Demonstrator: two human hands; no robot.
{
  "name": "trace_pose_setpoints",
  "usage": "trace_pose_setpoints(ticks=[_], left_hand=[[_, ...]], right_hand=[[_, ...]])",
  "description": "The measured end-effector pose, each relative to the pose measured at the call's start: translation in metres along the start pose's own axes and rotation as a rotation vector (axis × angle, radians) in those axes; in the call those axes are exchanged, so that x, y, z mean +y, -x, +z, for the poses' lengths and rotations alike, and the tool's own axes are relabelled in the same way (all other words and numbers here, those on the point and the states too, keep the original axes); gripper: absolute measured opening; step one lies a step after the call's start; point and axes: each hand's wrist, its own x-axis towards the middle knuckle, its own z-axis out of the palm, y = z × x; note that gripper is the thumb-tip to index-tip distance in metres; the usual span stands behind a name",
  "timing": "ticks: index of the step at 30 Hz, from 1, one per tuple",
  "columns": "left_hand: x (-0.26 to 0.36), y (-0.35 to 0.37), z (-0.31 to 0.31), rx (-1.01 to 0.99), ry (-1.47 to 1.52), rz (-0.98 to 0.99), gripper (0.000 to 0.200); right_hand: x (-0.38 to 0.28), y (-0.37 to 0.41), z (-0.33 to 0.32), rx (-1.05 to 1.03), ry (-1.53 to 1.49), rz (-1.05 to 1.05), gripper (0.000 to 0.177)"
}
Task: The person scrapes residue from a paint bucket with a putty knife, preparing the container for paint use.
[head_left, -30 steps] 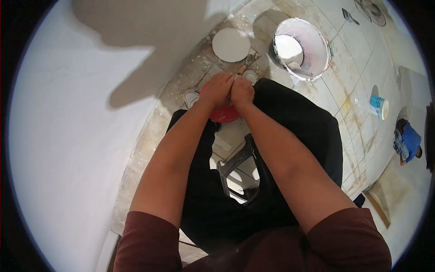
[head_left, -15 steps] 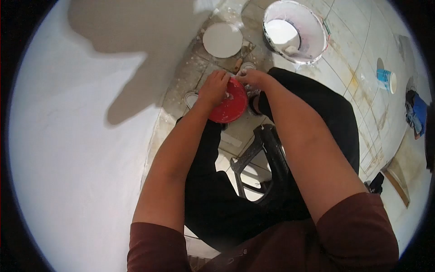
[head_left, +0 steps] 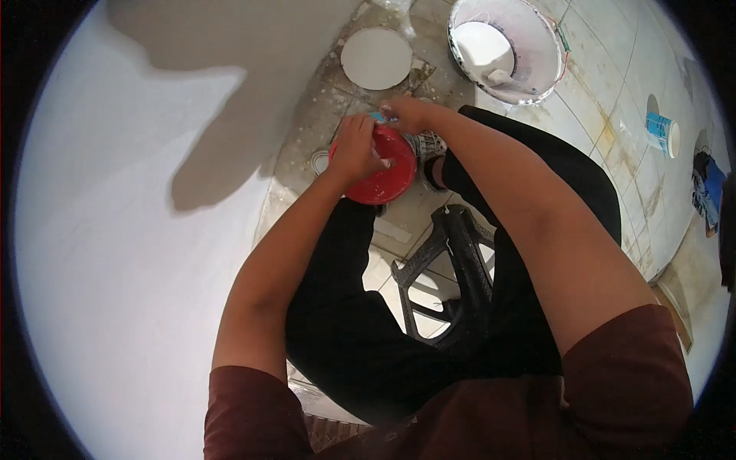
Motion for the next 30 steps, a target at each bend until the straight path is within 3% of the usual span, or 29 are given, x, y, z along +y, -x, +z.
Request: trace_pose_setpoints(ticks=[4, 8, 10, 14, 20, 21, 24, 27, 30], left_hand=[[-0.013, -0.001, 0.001, -0.029, -0.175, 0.178, 0.066], [-0.022, -0.007, 0.014, -0.009, -0.242, 0.115, 0.055], [-0.014, -0.009, 0.005, -0.002, -0.204, 0.087, 0.05], [-0.018, -0.004, 0.007, -0.074, -0.189, 0.018, 0.063], [-0.02, -0.002, 0.015, -0.049, -0.134, 0.056, 0.063], [-0.016, 0.002, 0.016, -0.036, -0.113, 0.057, 0.063], [-0.013, 0.002, 0.012, -0.029, -0.136, 0.073, 0.059], [0.002, 0.003, 0.004, -0.024, -0.042, -0.004, 0.06], [0.003, -0.001, 0.004, -0.072, 0.051, -0.096, 0.063]], right_hand=[[0.005, 0.002, 0.002, 0.052, -0.024, -0.058, 0.022], [0.0, -0.005, -0.012, -0.002, 0.089, -0.012, 0.039], [-0.003, -0.007, -0.018, -0.011, 0.073, -0.025, 0.032], [-0.008, -0.011, -0.018, -0.065, 0.056, -0.049, 0.031], [0.015, -0.038, -0.035, -0.459, -0.067, -0.177, 0.049], [-0.015, -0.021, -0.057, -0.579, -0.132, -0.001, 0.058], [0.001, -0.022, -0.038, -0.403, 0.07, -0.329, 0.056], [0.014, -0.003, -0.005, -0.133, -0.208, -0.343, 0.051], [0.019, 0.002, 0.01, -0.03, -0.236, -0.351, 0.055]])
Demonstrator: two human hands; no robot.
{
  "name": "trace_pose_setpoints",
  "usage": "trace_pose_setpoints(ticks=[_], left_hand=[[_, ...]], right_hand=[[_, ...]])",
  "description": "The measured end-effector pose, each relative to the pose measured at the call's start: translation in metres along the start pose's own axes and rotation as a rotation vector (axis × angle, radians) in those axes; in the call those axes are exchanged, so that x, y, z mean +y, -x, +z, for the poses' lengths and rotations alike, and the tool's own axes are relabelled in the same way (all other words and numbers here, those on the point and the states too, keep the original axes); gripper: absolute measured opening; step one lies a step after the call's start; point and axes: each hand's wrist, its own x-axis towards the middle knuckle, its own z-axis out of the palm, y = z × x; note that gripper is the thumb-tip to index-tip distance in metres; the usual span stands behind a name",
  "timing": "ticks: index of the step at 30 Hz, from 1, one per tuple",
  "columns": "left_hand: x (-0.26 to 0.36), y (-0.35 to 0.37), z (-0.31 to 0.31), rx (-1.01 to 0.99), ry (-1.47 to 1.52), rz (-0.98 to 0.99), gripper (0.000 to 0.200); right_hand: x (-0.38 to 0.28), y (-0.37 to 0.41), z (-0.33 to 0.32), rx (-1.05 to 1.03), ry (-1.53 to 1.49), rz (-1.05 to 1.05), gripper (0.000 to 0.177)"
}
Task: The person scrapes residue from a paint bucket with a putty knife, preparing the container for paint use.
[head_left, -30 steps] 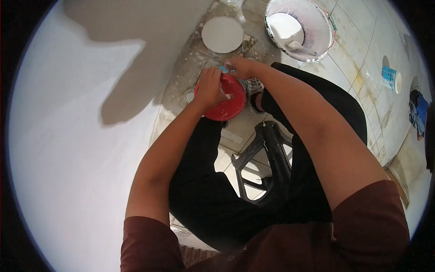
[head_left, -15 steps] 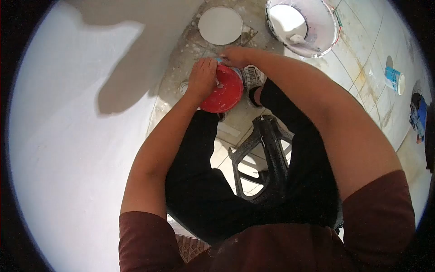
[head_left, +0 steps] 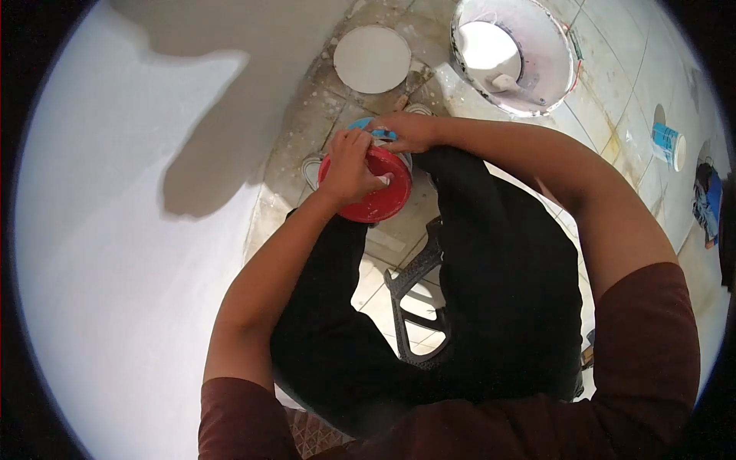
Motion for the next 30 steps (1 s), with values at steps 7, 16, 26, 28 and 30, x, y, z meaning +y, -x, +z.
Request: trace_pose_setpoints(ticks=[7, 16, 26, 28, 30], left_hand=[[-0.023, -0.005, 0.001, 0.075, 0.081, 0.106, 0.061], [-0.026, -0.01, -0.001, 0.157, 0.3, -0.011, 0.053], [-0.023, 0.005, 0.001, 0.122, 0.292, -0.002, 0.053], [-0.022, 0.006, -0.001, 0.101, 0.255, 0.012, 0.051], [-0.021, 0.007, 0.0, 0.102, 0.232, 0.004, 0.048]], right_hand=[[-0.006, -0.02, -0.018, -0.066, 0.025, 0.011, 0.056], [0.016, -0.037, -0.011, -0.021, 0.1, -0.032, 0.059], [0.021, -0.037, 0.001, 0.028, 0.1, -0.069, 0.062], [0.017, -0.036, -0.001, 0.02, 0.075, -0.055, 0.064], [0.016, -0.034, 0.002, 0.018, 0.044, -0.05, 0.063]])
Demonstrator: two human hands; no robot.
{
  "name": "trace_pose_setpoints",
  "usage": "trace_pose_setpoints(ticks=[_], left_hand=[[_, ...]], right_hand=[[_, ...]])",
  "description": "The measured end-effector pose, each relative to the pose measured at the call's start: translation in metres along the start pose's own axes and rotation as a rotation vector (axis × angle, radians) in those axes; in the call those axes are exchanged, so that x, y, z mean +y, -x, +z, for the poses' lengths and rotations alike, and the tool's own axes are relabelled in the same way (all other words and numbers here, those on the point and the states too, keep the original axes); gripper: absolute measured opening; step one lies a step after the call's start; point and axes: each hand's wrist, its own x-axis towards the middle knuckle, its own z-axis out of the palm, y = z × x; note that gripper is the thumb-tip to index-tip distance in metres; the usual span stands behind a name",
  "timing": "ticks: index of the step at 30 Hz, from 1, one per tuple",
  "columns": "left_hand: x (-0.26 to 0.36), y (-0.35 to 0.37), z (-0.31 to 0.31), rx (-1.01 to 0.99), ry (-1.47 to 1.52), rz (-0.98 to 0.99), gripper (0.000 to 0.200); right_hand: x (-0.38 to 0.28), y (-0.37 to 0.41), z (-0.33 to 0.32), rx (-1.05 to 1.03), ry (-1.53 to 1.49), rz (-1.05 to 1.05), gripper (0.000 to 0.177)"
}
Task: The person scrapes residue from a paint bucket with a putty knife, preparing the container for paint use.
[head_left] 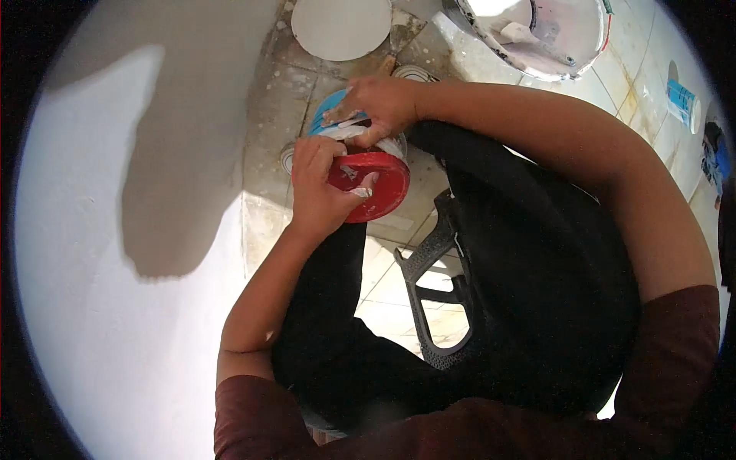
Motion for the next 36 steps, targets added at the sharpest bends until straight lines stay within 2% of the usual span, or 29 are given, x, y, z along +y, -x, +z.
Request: trace_pose_setpoints(ticks=[7, 12, 15, 17, 19, 21, 23, 25, 28, 31, 34, 36], left_hand=[[0.0, 0.013, -0.003, -0.005, -0.133, 0.024, 0.038], [-0.001, 0.008, 0.002, 0.037, -0.171, 0.004, 0.042], [-0.001, 0.001, 0.003, 0.037, -0.191, -0.021, 0.044], [-0.002, 0.0, 0.002, 0.016, -0.203, -0.046, 0.045], [0.0, 0.0, 0.001, -0.03, -0.214, -0.08, 0.047], [0.003, 0.003, -0.001, -0.048, -0.211, -0.05, 0.05], [0.002, 0.005, -0.003, -0.053, -0.223, -0.026, 0.052], [0.001, 0.006, -0.001, -0.045, -0.251, -0.013, 0.052], [0.002, 0.004, 0.0, -0.023, -0.239, -0.012, 0.051], [0.0, 0.004, -0.001, -0.027, -0.237, -0.003, 0.05], [0.001, 0.004, -0.002, 0.01, -0.244, 0.01, 0.049], [0.001, 0.005, -0.003, 0.02, -0.257, 0.01, 0.049]], right_hand=[[-0.002, -0.002, 0.003, 0.015, -0.042, -0.012, 0.059], [-0.002, -0.002, 0.002, 0.001, -0.064, 0.053, 0.058], [0.005, -0.001, 0.004, 0.082, -0.029, 0.014, 0.054], [0.009, 0.001, 0.005, 0.053, -0.039, 0.007, 0.051], [0.012, 0.006, -0.005, 0.001, -0.18, 0.162, 0.049], [0.018, 0.013, -0.015, -0.089, -0.45, 0.47, 0.048], [0.046, 0.035, -0.007, 0.489, -0.35, 0.498, 0.048], [0.066, 0.049, -0.004, 0.782, -0.009, 0.811, 0.055], [0.079, 0.046, -0.005, 0.599, 0.168, 0.985, 0.057], [0.07, 0.022, -0.016, 0.353, 0.105, 1.073, 0.064], [0.102, 0.007, -0.002, 0.409, 0.119, 1.161, 0.068], [0.105, 0.004, -0.005, 0.584, -0.051, 1.225, 0.063]])
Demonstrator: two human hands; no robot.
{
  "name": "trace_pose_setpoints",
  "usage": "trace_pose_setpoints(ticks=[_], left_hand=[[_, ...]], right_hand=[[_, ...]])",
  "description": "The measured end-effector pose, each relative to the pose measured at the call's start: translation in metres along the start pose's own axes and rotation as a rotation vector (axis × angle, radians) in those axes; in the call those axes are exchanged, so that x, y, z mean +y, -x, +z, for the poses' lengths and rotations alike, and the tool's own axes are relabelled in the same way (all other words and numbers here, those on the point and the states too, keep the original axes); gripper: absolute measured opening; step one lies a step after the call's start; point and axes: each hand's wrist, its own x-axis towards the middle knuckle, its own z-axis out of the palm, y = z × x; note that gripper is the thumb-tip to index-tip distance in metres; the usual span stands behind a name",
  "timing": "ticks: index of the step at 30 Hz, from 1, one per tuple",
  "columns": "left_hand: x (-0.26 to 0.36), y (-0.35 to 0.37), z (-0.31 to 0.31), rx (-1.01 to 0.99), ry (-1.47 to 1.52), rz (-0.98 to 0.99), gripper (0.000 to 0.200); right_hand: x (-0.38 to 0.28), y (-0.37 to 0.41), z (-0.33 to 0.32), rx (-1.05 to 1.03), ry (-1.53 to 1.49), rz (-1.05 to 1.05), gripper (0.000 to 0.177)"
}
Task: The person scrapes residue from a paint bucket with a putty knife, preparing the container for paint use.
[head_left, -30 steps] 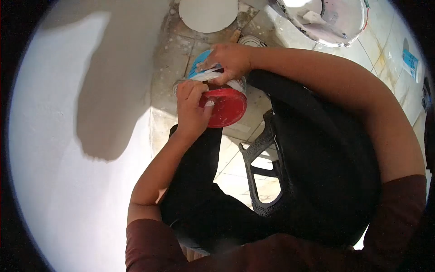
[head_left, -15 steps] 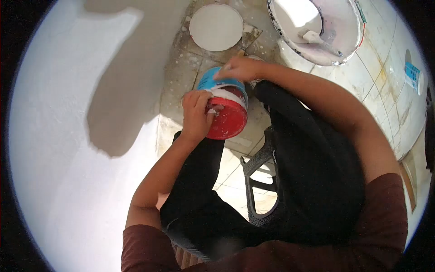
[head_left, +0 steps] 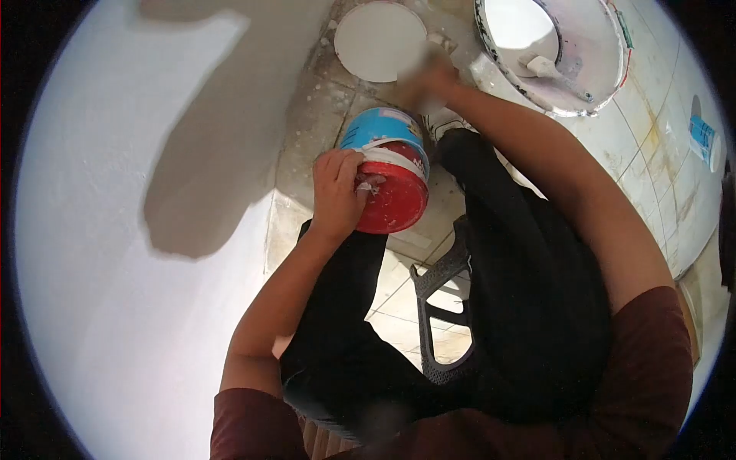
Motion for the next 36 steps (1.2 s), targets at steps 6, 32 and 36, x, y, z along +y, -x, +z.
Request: trace_pose_setpoints(ticks=[6, 32, 36], left_hand=[[-0.007, 0.003, 0.003, 0.028, 0.025, -0.004, 0.05], [-0.01, 0.001, -0.001, -0.004, 0.055, -0.012, 0.05], [-0.008, -0.001, -0.001, -0.017, 0.057, -0.051, 0.05]], right_hand=[[0.013, 0.006, -0.002, 0.206, -0.393, -0.102, 0.048], [-0.058, 0.119, -0.121, -0.403, 0.73, -1.065, 0.057], [-0.072, 0.117, -0.118, -0.4, 0.788, -1.169, 0.055]])
